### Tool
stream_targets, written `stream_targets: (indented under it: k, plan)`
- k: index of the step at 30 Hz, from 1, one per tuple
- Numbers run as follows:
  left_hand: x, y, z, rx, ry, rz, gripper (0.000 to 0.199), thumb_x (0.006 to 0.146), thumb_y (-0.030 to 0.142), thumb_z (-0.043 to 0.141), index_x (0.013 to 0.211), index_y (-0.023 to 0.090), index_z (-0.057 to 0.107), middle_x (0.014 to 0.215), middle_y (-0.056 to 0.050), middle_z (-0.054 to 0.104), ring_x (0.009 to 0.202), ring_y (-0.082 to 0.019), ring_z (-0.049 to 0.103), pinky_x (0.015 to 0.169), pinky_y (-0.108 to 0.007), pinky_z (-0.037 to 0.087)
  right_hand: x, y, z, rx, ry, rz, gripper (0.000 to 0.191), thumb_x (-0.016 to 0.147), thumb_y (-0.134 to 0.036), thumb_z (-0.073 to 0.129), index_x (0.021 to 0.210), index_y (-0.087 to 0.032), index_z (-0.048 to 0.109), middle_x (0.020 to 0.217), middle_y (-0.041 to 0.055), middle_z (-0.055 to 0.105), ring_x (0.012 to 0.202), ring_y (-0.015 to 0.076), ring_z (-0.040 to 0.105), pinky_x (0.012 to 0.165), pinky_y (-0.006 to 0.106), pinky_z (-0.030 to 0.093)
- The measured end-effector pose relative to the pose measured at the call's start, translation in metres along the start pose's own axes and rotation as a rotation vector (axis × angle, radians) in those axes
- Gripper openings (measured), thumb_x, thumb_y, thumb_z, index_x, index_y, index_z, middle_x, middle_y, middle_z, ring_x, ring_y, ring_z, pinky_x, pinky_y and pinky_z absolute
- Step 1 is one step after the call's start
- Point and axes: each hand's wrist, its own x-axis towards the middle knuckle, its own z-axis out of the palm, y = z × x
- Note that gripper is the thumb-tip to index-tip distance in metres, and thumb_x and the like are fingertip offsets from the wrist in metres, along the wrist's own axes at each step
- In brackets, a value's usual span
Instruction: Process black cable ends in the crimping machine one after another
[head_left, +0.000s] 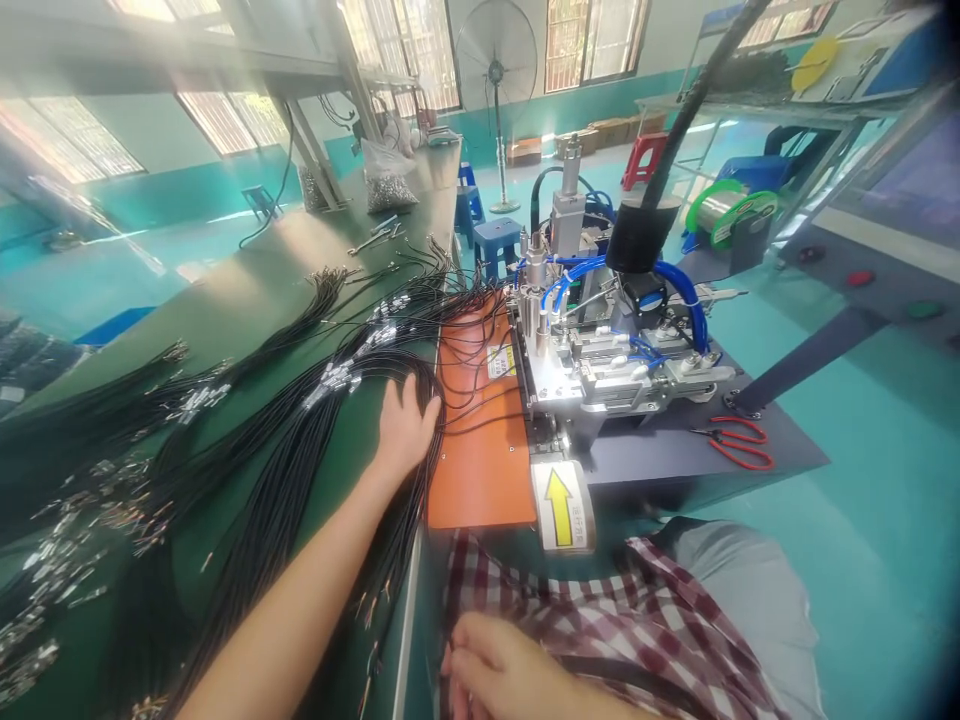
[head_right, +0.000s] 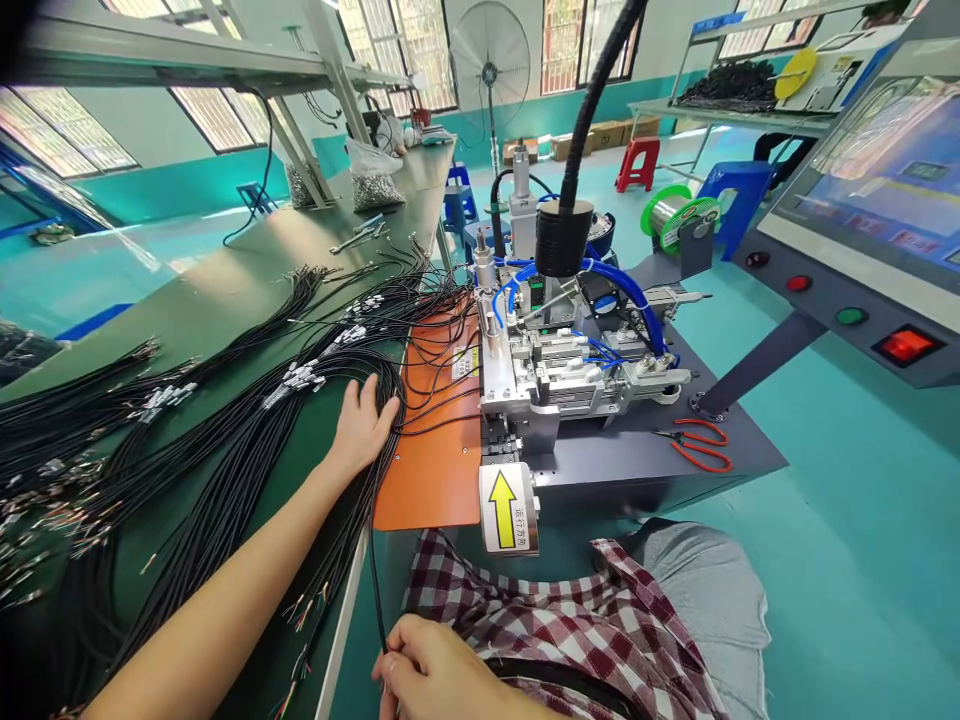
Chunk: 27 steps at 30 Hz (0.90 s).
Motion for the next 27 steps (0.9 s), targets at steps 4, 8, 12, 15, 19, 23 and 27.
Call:
stream_targets:
  k: [4,8,12,15,19,23,27]
  plan:
    - [-0.005,0.003,0.016,0.047,-0.052,-0.04,0.057,0.092,0.04,0.039,0.138,0.005,0.039,0.146,-0.03,0.035,0.138,-0.039,0.03,0.108,-0.057,0.03,-0.012,-0.011,-0.004,0.046,0.031,-0.017,0.011,0.084,-0.023,0.048,0.074,-0.02,0.044,0.058,-0.0056,0.056,0.04,0.0061,0.043,0.038,0.015,0.03]
    - [-0.005,0.013,0.019,0.081,-0.07,-0.057,0.06,0.093,0.041,0.038,0.14,0.004,0.035,0.148,-0.031,0.032,0.139,-0.039,0.028,0.108,-0.058,0.03,-0.025,-0.02,-0.011,0.087,0.031,-0.016,0.012,0.082,-0.023,0.05,0.071,-0.019,0.045,0.059,-0.0048,0.056,0.041,0.0055,0.044,0.038,0.015,0.028]
    - [-0.003,0.018,0.019,0.101,-0.086,-0.054,0.06,0.093,0.039,0.039,0.142,0.003,0.033,0.148,-0.032,0.03,0.139,-0.04,0.028,0.107,-0.058,0.031,-0.038,-0.025,-0.019,0.115,0.065,-0.045,0.015,0.081,-0.023,0.05,0.068,-0.019,0.043,0.06,-0.0034,0.057,0.042,0.0053,0.043,0.041,0.016,0.028]
    - [-0.004,0.022,0.019,0.111,-0.103,-0.051,0.062,0.094,0.038,0.038,0.143,0.001,0.03,0.148,-0.033,0.028,0.139,-0.041,0.026,0.108,-0.057,0.029,-0.046,-0.028,-0.025,0.128,0.078,-0.06,0.015,0.082,-0.024,0.048,0.068,-0.019,0.044,0.061,-0.0023,0.059,0.043,0.0054,0.045,0.043,0.017,0.027]
    - [-0.006,0.029,0.024,0.128,-0.127,-0.045,0.064,0.095,0.039,0.034,0.143,-0.002,0.027,0.147,-0.037,0.027,0.139,-0.043,0.026,0.107,-0.058,0.028,-0.05,-0.026,-0.028,0.146,0.076,-0.063,0.015,0.081,-0.023,0.046,0.066,-0.019,0.043,0.063,-0.0013,0.062,0.044,0.0061,0.047,0.045,0.018,0.027]
    - [-0.003,0.025,0.02,0.161,-0.142,-0.027,0.061,0.095,0.042,0.036,0.142,0.003,0.032,0.144,-0.032,0.036,0.136,-0.039,0.035,0.106,-0.054,0.032,-0.048,-0.024,-0.03,0.128,0.083,-0.046,0.021,0.082,-0.032,0.049,0.067,-0.019,0.043,0.062,-0.0013,0.062,0.044,0.0067,0.046,0.046,0.019,0.027]
    - [0.002,-0.02,-0.026,0.232,-0.124,-0.034,0.049,0.093,0.046,0.043,0.133,0.019,0.047,0.136,-0.016,0.052,0.128,-0.028,0.046,0.105,-0.043,0.037,-0.047,-0.026,-0.032,0.06,0.124,-0.013,0.025,0.081,-0.039,0.052,0.068,-0.02,0.044,0.064,-0.0006,0.062,0.048,0.0085,0.046,0.049,0.021,0.03]
